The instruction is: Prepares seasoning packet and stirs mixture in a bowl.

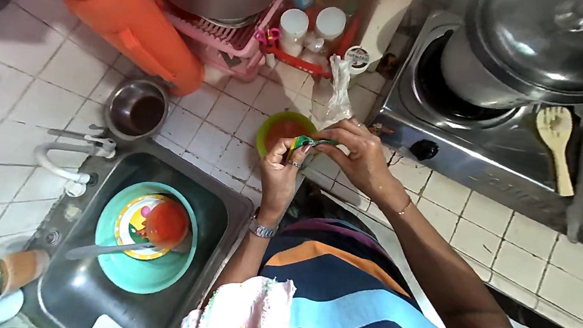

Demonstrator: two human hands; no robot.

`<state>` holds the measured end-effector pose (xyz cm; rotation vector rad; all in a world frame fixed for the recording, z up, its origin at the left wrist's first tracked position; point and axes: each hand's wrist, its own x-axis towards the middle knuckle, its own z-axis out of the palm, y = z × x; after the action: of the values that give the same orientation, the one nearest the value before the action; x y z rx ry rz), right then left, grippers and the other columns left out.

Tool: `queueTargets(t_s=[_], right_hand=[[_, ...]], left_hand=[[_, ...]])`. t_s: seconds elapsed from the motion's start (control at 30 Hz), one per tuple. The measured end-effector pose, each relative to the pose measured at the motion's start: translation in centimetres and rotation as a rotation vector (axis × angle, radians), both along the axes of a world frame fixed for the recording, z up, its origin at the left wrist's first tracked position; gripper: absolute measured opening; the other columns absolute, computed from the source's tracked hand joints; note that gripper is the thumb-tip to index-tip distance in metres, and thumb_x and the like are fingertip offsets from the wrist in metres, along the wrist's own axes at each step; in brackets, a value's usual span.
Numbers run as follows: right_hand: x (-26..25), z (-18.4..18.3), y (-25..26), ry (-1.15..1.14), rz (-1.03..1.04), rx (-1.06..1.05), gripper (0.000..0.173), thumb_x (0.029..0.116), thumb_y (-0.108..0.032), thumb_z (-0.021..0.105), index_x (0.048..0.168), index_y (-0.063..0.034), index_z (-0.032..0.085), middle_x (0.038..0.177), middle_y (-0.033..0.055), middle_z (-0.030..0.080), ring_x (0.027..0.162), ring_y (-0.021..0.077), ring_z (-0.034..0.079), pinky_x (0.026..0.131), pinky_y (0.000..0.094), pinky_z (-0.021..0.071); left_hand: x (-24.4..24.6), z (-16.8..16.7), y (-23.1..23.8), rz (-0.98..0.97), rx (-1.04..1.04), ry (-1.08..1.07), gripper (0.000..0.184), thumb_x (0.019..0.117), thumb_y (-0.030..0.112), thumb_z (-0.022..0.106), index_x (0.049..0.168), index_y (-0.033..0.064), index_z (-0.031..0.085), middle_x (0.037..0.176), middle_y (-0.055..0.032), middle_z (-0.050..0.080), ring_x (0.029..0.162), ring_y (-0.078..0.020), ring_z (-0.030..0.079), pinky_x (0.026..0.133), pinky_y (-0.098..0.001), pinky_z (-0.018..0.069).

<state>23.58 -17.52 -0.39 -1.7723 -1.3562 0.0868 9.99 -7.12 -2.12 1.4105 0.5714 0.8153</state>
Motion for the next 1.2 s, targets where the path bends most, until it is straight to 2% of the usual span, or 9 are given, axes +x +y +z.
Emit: queueTargets(t_s=[0.13, 0.27, 0.4, 0.57, 0.67, 0.77, 0.97, 1.1, 1.2], right_hand=[[0.1, 0.2, -0.1, 0.082, 0.111, -0.037, 0.017, 0.0986, -0.013, 0.063, 0.105, -0.0041, 0.076, 0.111, 0.0106, 0.069, 0.101, 0.0193, 0.066, 0.088, 0.0352, 0.0548], [0.2, 0.3, -0.3, 0.112, 0.197, -0.047, 0.02, 0.1, -0.013, 0.058, 0.103, -0.003, 0.075, 0.103, 0.009, 0.065, 0.094, 0.0124, 0.063, 0.083, 0.0244, 0.0536], [0.3, 0.2, -0.5, 0.174, 0.256, -0.019, 0.018, 0.0999, -0.01, 0.058, 0.102, -0.0015, 0.074, 0.097, 0.0067, 0.064, 0.09, 0.0079, 0.061, 0.081, 0.0196, 0.0516], [-0.1, -0.2, -0.7, 0.237, 0.235, 0.035, 0.017, 0.1001, -0.007, 0.057, 0.102, 0.0008, 0.072, 0.098, 0.0066, 0.066, 0.094, 0.0078, 0.064, 0.086, 0.0207, 0.0532], [-0.2, -0.2, -0.7, 0.265, 0.212, 0.086, 0.017, 0.1016, -0.007, 0.056, 0.102, 0.0019, 0.07, 0.1, 0.0074, 0.068, 0.099, 0.0097, 0.066, 0.092, 0.0241, 0.0547], [-0.2, -0.1, -0.8, 0.284, 0.183, 0.095, 0.017, 0.101, -0.006, 0.055, 0.102, 0.0024, 0.069, 0.098, 0.0064, 0.067, 0.098, 0.0086, 0.066, 0.091, 0.0238, 0.0548], [-0.2, 0.1, -1.0, 0.314, 0.169, 0.091, 0.015, 0.1, -0.005, 0.057, 0.102, 0.0017, 0.07, 0.097, 0.0046, 0.067, 0.096, 0.0056, 0.065, 0.088, 0.0207, 0.0545], [-0.5, -0.1, -1.0, 0.346, 0.169, 0.099, 0.014, 0.0997, -0.006, 0.057, 0.1, 0.0009, 0.07, 0.097, 0.0039, 0.068, 0.097, 0.0053, 0.066, 0.093, 0.0231, 0.0544], [-0.9, -0.1, -1.1, 0.475, 0.152, 0.104, 0.01, 0.0997, -0.008, 0.059, 0.104, -0.0027, 0.066, 0.099, -0.0008, 0.069, 0.088, 0.0003, 0.065, 0.08, 0.0174, 0.0559]], left_hand=[[-0.5, 0.2, 0.4, -0.013, 0.05, -0.009, 0.009, 0.0945, 0.003, 0.068, 0.104, 0.0016, 0.067, 0.097, 0.0007, 0.066, 0.086, -0.0022, 0.064, 0.079, -0.02, 0.0556], [-1.0, 0.2, 1.1, -0.066, 0.036, -0.059, 0.029, 0.0955, 0.0, 0.065, 0.123, 0.0034, 0.058, 0.096, 0.0038, 0.067, 0.085, -0.0012, 0.065, 0.079, -0.0206, 0.056], [-1.0, -0.1, 1.1, -0.068, 0.118, -0.103, 0.01, 0.0995, 0.005, 0.063, 0.107, 0.0016, 0.069, 0.104, 0.0018, 0.071, 0.092, -0.0011, 0.066, 0.084, -0.0202, 0.0556], [-1.0, 0.6, 0.5, -0.06, 0.172, -0.058, 0.015, 0.0993, 0.003, 0.062, 0.108, -0.0015, 0.074, 0.106, -0.0045, 0.071, 0.097, -0.0057, 0.067, 0.086, -0.0213, 0.0556], [-1.2, 1.0, 0.2, -0.062, 0.301, -0.009, 0.021, 0.0991, 0.001, 0.061, 0.116, -0.0034, 0.073, 0.116, -0.0109, 0.072, 0.108, -0.0129, 0.068, 0.096, -0.0278, 0.0554], [-1.3, 1.1, 0.2, -0.076, 0.402, 0.049, 0.024, 0.0967, 0.002, 0.065, 0.119, -0.0026, 0.072, 0.119, -0.0117, 0.074, 0.115, -0.018, 0.068, 0.113, -0.0413, 0.0452], [-1.4, 1.0, 0.1, -0.102, 0.347, 0.024, 0.018, 0.0943, 0.0, 0.067, 0.11, -0.0041, 0.073, 0.12, -0.0131, 0.073, 0.116, -0.0175, 0.069, 0.109, -0.0383, 0.0494], [-1.1, 1.0, 0.2, -0.057, 0.333, 0.011, 0.01, 0.0934, 0.0, 0.068, 0.101, -0.0021, 0.075, 0.109, -0.0097, 0.065, 0.104, -0.0088, 0.063, 0.09, -0.0199, 0.0533], [-1.3, 1.1, 0.5, -0.092, 0.289, 0.01, 0.01, 0.0954, -0.001, 0.065, 0.1, -0.004, 0.073, 0.104, -0.0087, 0.068, 0.101, -0.007, 0.064, 0.089, -0.0197, 0.0537]])
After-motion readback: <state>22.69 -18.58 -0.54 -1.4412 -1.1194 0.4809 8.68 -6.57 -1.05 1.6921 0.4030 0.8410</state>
